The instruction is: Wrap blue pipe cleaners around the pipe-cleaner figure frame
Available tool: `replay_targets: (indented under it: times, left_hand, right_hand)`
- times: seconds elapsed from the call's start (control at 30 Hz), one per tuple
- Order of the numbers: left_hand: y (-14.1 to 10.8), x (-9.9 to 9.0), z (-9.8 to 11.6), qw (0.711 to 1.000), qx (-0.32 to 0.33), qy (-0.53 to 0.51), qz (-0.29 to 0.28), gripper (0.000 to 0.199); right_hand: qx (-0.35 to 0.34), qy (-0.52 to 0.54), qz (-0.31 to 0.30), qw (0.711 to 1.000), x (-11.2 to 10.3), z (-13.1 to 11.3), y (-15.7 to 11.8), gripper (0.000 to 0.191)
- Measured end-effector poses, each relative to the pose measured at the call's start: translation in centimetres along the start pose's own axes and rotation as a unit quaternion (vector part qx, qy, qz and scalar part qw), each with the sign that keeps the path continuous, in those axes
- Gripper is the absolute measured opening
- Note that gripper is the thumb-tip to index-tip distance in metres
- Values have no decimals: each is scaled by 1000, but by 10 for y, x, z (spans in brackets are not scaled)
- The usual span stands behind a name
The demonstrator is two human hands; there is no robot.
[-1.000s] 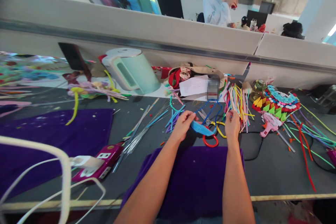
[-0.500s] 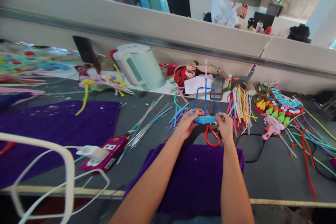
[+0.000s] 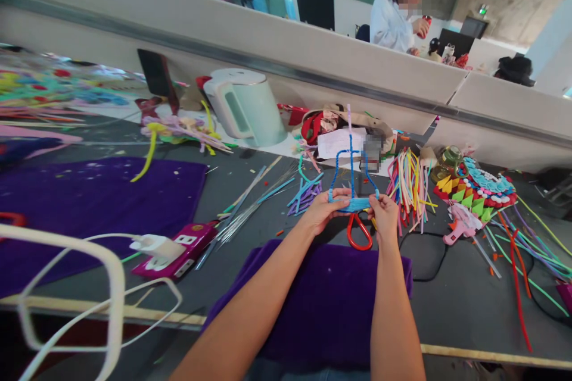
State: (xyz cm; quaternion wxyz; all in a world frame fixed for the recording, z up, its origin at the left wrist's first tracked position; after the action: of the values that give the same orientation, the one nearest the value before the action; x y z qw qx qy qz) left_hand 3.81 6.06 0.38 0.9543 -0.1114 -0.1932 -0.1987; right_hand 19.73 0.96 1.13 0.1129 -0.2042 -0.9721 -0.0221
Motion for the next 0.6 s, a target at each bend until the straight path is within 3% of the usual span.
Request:
replay_targets:
  times: [0.27,0.47,0.6]
  left_hand:
    - [1,-2,-1,1000,-6,-13,-8,39]
    - [2,-3,-3,999,-17,-6,-35,39]
    - [-1,2,-2,998,-19,-16,-65,40]
  right_hand:
    - [11,33,-29,999,-1,2,1,36]
    - [-10,4,-6,1000,-6,-8,0,39]
    - [7,-6,-56,998,-3,-9,-1,40]
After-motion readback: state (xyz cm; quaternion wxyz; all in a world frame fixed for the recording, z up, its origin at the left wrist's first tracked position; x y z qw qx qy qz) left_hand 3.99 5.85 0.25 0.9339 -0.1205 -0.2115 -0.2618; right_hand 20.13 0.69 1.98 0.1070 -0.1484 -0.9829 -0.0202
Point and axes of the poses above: each hand's wrist, its own y-axis towards the middle knuckle, its own x-axis out of the palm, z = x × y, the point moved 4 cm from there along y, towards the middle knuckle
